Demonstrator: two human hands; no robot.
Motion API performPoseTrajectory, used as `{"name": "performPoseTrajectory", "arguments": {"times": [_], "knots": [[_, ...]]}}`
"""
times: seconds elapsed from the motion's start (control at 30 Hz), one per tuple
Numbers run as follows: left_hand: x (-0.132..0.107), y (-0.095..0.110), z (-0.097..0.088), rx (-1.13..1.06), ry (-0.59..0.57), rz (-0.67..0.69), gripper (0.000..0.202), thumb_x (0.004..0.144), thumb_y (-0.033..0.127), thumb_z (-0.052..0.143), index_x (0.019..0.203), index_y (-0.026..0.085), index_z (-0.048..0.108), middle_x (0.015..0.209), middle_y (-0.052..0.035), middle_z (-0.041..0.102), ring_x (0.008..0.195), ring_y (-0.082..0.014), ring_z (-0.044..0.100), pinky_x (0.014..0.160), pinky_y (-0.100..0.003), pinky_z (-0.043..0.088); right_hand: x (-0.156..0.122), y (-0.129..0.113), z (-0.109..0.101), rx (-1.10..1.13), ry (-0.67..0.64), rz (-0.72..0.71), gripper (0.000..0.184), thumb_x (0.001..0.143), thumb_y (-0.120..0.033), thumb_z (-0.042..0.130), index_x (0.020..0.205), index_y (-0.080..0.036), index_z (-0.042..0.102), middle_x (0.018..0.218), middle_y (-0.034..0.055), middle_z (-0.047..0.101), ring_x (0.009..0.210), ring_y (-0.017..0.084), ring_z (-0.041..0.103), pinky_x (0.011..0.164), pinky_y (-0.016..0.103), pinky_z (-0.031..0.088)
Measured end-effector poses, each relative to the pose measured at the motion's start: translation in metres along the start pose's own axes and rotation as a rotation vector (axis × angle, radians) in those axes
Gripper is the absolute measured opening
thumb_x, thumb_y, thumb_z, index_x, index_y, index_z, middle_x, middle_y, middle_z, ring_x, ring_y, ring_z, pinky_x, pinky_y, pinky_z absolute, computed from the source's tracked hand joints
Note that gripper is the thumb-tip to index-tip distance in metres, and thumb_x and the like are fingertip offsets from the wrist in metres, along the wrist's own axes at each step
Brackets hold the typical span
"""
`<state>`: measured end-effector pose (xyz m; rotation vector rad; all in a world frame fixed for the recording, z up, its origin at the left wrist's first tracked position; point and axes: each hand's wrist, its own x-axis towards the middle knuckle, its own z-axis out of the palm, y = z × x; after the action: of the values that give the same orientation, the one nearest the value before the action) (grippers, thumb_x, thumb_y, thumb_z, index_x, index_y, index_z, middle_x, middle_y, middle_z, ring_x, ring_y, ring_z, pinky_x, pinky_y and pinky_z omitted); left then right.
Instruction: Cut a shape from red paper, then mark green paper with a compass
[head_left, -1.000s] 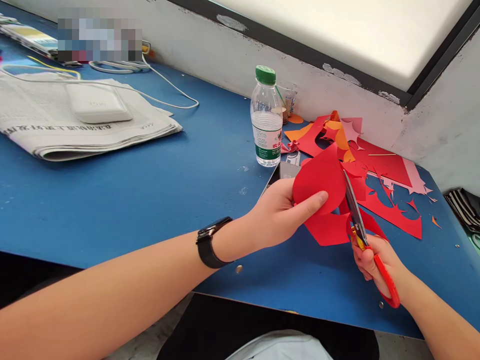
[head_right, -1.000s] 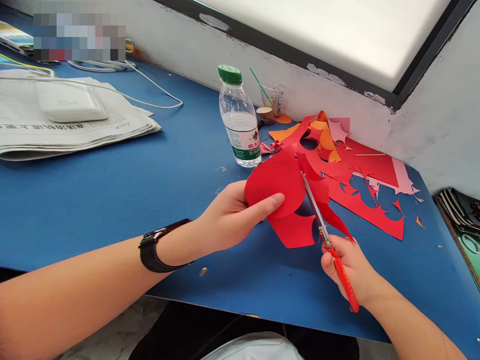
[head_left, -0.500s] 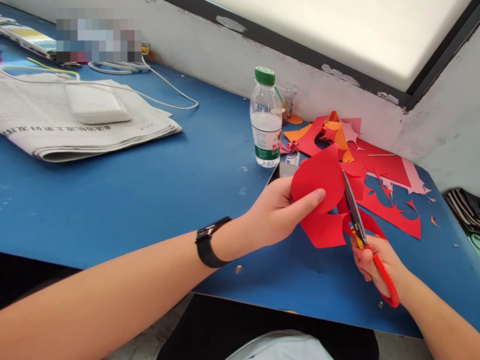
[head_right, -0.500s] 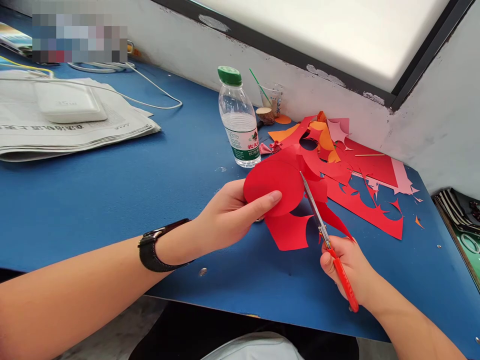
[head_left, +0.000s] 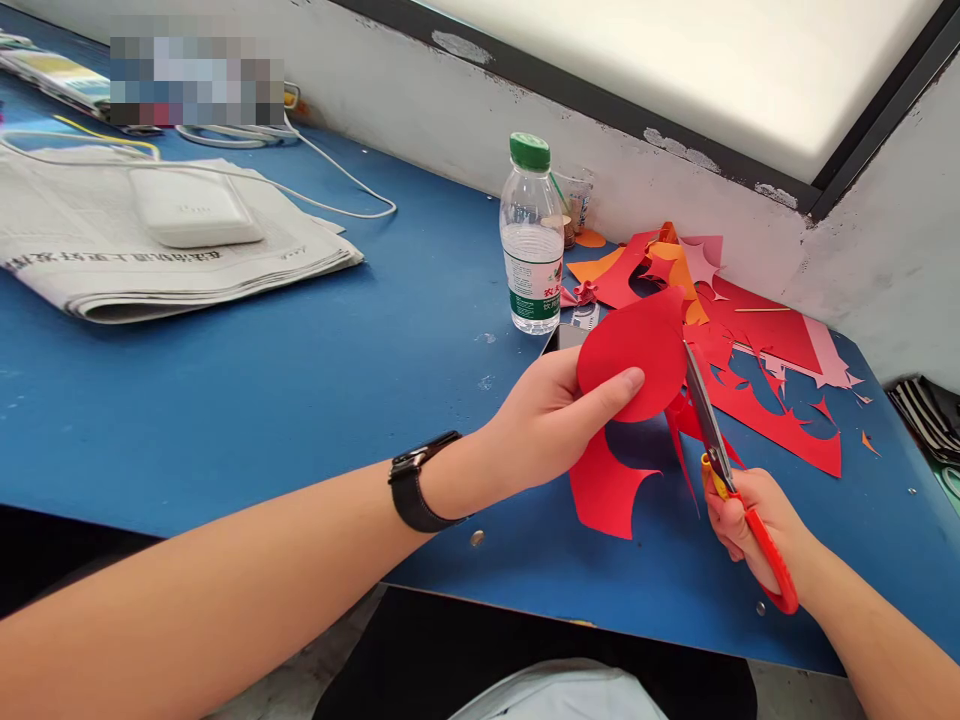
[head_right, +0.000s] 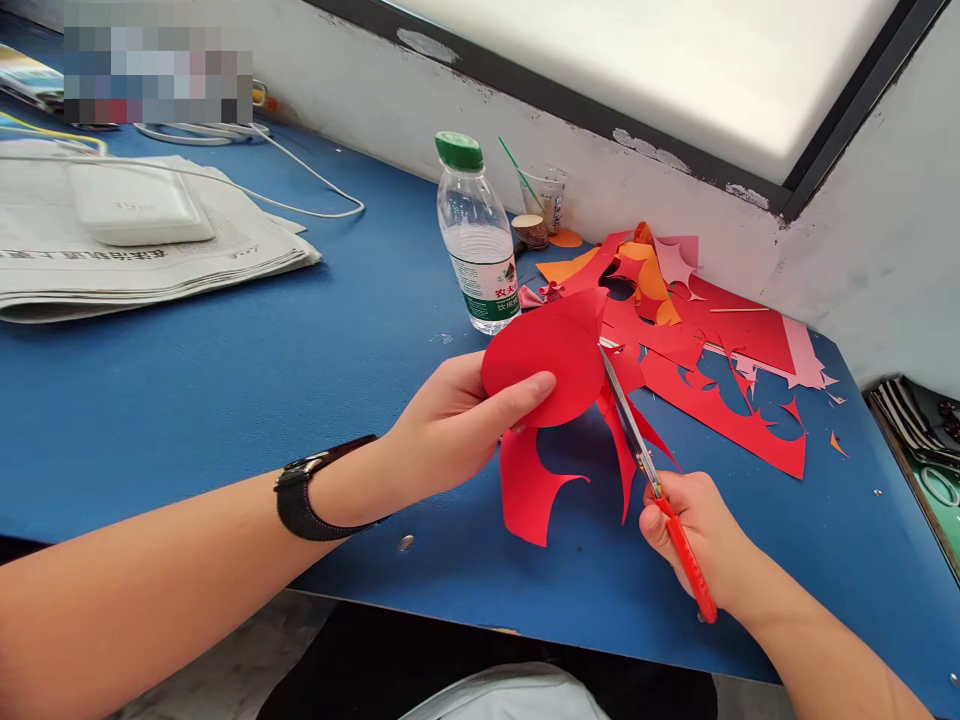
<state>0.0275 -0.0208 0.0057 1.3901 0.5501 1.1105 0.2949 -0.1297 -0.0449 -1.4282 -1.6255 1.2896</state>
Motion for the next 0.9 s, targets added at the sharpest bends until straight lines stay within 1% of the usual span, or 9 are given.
{"name": "performPoseTrajectory", "arguments": {"times": [0.1,0.2,0.33,0.43,0.53,0.63,0.7,0.8,0.9], "knots": [[-0.0006,-0.0004,-0.0008,0.002,0.017,-0.011,0.039,0.097,0.056,0.081,0.096,0.017,0.079,0.086,-0.0054,0.079,0.084,-0.0223,0.074,0.073,-0.03,0.063,0.0003,-0.002,-0.0001,0.006,-0.012,0.013,0.076,0.089,-0.098,0.057,0.074,-0.025,0.042,0.065,-0.0088,0.031,0.051,0.01,0.028,0.049,0.029,0.02],[-0.0006,-0.0008,-0.0021,0.029,0.032,-0.009,0.04,0.097,0.058,0.079,0.097,0.018,0.08,0.086,-0.0057,0.079,0.086,-0.0236,0.075,0.074,-0.031,0.064,0.0001,-0.002,0.0003,-0.008,-0.011,-0.005,0.077,0.088,-0.101,0.053,0.073,-0.026,0.04,0.065,-0.0084,0.03,0.052,0.01,0.026,0.048,0.029,0.02],[0.0001,-0.0005,-0.0024,0.057,0.042,0.003,0.04,0.098,0.059,0.078,0.097,0.019,0.079,0.083,-0.0049,0.078,0.09,-0.0248,0.076,0.075,-0.031,0.063,-0.0001,0.0003,0.0011,-0.035,-0.002,0.003,0.077,0.09,-0.101,0.048,0.074,-0.026,0.038,0.067,-0.0078,0.029,0.053,0.01,0.026,0.048,0.028,0.022],[0.0001,0.0017,-0.0013,0.076,0.032,-0.012,0.042,0.097,0.06,0.079,0.097,0.018,0.078,0.091,-0.007,0.081,0.089,-0.0242,0.077,0.072,-0.029,0.062,0.0003,0.0011,0.0014,-0.048,-0.002,0.006,0.078,0.09,-0.102,0.046,0.074,-0.026,0.039,0.067,-0.0073,0.03,0.054,0.011,0.026,0.046,0.028,0.024],[-0.0009,0.0038,-0.0006,0.091,0.039,-0.056,0.046,0.093,0.063,0.084,0.098,0.017,0.077,0.1,-0.0095,0.084,0.085,-0.023,0.076,0.069,-0.029,0.062,0.0003,0.0006,0.0015,-0.041,-0.009,0.005,0.078,0.09,-0.101,0.047,0.075,-0.026,0.04,0.069,-0.0067,0.033,0.054,0.01,0.028,0.046,0.027,0.027],[-0.0018,0.0029,-0.0011,0.08,0.031,-0.081,0.049,0.09,0.064,0.086,0.098,0.017,0.076,0.099,-0.01,0.084,0.083,-0.0234,0.076,0.067,-0.029,0.062,-0.0006,0.0,0.0021,-0.021,0.0,0.013,0.078,0.089,-0.101,0.049,0.076,-0.025,0.041,0.07,-0.0067,0.034,0.054,0.01,0.03,0.045,0.026,0.029],[-0.0019,0.0009,-0.002,0.056,0.018,-0.084,0.048,0.093,0.064,0.083,0.099,0.017,0.076,0.098,-0.0094,0.084,0.082,-0.0227,0.075,0.065,-0.028,0.062,-0.0012,-0.0003,0.0029,-0.001,-0.004,0.026,0.078,0.088,-0.101,0.052,0.076,-0.025,0.042,0.069,-0.0074,0.034,0.052,0.01,0.031,0.045,0.026,0.03],[-0.0015,-0.0013,-0.0025,0.047,0.009,-0.066,0.047,0.096,0.063,0.081,0.098,0.016,0.076,0.095,-0.0085,0.082,0.081,-0.0213,0.073,0.065,-0.027,0.061,-0.0015,-0.0014,0.0039,0.049,-0.04,0.067,0.077,0.087,-0.101,0.055,0.077,-0.025,0.045,0.066,-0.0084,0.035,0.049,0.009,0.032,0.044,0.026,0.034],[-0.001,-0.0002,-0.0014,0.058,0.009,-0.058,0.047,0.095,0.063,0.082,0.096,0.016,0.076,0.094,-0.0081,0.081,0.082,-0.0213,0.072,0.068,-0.028,0.061,-0.0013,-0.0047,0.0033,0.112,-0.106,0.064,0.079,0.085,-0.104,0.053,0.078,-0.025,0.048,0.064,-0.0089,0.035,0.048,0.01,0.032,0.044,0.026,0.037]]}}
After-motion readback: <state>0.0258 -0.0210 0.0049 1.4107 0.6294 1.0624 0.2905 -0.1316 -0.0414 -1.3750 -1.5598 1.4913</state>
